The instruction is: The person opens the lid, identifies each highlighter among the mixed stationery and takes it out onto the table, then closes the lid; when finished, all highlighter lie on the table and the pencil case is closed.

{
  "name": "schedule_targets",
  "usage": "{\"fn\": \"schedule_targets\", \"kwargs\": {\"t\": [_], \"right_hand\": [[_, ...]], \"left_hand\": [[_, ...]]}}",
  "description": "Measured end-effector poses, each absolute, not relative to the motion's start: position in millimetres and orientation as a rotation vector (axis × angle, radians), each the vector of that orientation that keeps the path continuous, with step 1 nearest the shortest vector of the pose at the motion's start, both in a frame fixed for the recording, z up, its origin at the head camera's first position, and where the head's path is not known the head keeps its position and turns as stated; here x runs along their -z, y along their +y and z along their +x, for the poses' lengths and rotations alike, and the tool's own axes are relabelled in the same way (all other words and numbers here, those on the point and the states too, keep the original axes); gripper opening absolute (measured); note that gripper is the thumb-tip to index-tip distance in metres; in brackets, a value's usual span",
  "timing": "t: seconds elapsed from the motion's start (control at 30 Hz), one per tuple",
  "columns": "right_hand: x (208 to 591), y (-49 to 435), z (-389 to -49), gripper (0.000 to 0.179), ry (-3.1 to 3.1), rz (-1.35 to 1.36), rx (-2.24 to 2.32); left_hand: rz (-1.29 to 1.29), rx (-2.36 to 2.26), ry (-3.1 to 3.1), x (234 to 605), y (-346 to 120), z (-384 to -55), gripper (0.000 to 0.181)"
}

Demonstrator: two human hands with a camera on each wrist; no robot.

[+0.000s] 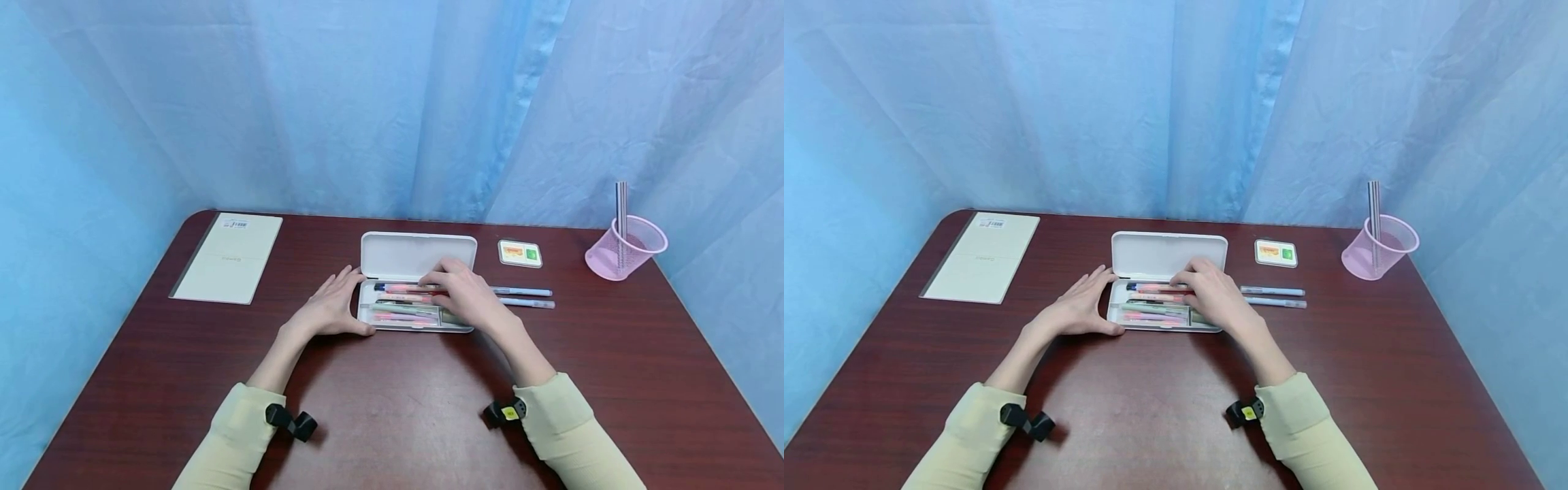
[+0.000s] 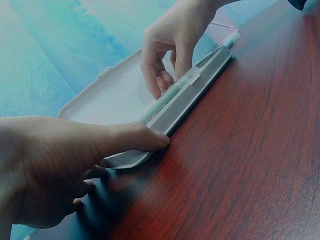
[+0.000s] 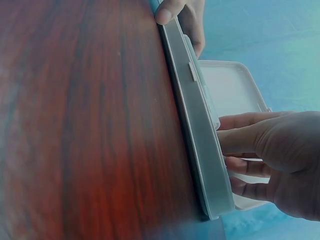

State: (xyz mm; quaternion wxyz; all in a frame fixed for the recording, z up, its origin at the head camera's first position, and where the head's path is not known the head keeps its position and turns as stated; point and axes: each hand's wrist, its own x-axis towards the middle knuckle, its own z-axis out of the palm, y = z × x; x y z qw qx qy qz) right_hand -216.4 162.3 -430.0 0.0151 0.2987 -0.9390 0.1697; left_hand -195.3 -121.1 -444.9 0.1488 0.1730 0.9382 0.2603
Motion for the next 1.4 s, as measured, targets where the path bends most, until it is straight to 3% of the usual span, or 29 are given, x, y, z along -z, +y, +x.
{"fn": "schedule_targets", "kwargs": {"t": [1.4], "right_hand": [[429.6, 163.1, -216.3, 0.015, -2.943, 0.907, -0.515]], "left_hand": [[0.489, -0.731, 2.701, 445.9, -120.8, -196.3, 0.104]]}}
